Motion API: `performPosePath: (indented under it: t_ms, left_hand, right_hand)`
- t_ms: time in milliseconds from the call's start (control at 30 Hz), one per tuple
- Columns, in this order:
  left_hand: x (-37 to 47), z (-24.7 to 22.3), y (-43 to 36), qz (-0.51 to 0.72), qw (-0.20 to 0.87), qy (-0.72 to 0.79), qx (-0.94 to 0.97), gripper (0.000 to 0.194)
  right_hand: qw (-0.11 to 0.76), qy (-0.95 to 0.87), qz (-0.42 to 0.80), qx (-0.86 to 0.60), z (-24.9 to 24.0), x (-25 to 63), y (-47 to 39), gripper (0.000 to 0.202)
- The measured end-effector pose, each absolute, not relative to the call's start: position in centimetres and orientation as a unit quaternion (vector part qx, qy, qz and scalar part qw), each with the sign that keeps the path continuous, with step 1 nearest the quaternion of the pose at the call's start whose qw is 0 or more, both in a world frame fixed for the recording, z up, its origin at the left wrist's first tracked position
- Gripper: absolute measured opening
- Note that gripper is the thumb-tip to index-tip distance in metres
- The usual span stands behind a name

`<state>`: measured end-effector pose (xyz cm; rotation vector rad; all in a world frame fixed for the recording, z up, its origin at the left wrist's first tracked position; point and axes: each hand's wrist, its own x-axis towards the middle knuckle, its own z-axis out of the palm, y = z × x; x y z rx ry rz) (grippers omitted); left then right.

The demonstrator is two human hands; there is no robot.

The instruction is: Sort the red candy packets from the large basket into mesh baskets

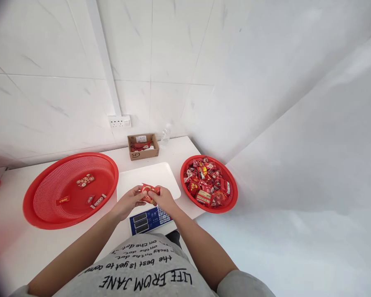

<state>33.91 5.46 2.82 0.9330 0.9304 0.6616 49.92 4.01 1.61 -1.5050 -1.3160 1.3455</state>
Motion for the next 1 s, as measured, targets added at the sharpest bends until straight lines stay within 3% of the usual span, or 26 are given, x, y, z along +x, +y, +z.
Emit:
performPosePath:
  t_ms: [133, 333, 600, 800, 1000]
  left_hand:
    - [34.5, 2.7, 5.1, 0.307, 0.716, 0.446, 0.442, 0.036]
    - [34.4, 2.1, 4.9, 0.314, 0.752, 0.414, 0.406, 0.034]
    - [34.7, 2.3, 4.9, 0.386, 0.776, 0.384, 0.318, 0.027]
    - [35.7, 1.4, 4.3, 0.257, 0.827, 0.411, 0.284, 0.025]
    - [36.4, 1.3, 4.2, 0.253, 0.795, 0.413, 0.365, 0.026]
  right_hand:
    - [0.33, -0.538, 0.502, -0.591, 2.1, 50.1, 3.6, 0.027]
    - [0.354, -0.552, 0.473, -0.588, 2.4, 49.9, 3.1, 0.031]
    - [0.339, -0.442, 0.615, -0.558, 1.6, 50.6, 2.2, 0.042]
    - [0.358, -0.51, 0.514, -0.589, 1.4, 51.6, 1.3, 0.034]
    - [0.346, -0.471, 0.57, -0.577, 1.7, 52.3, 0.5, 0.039]
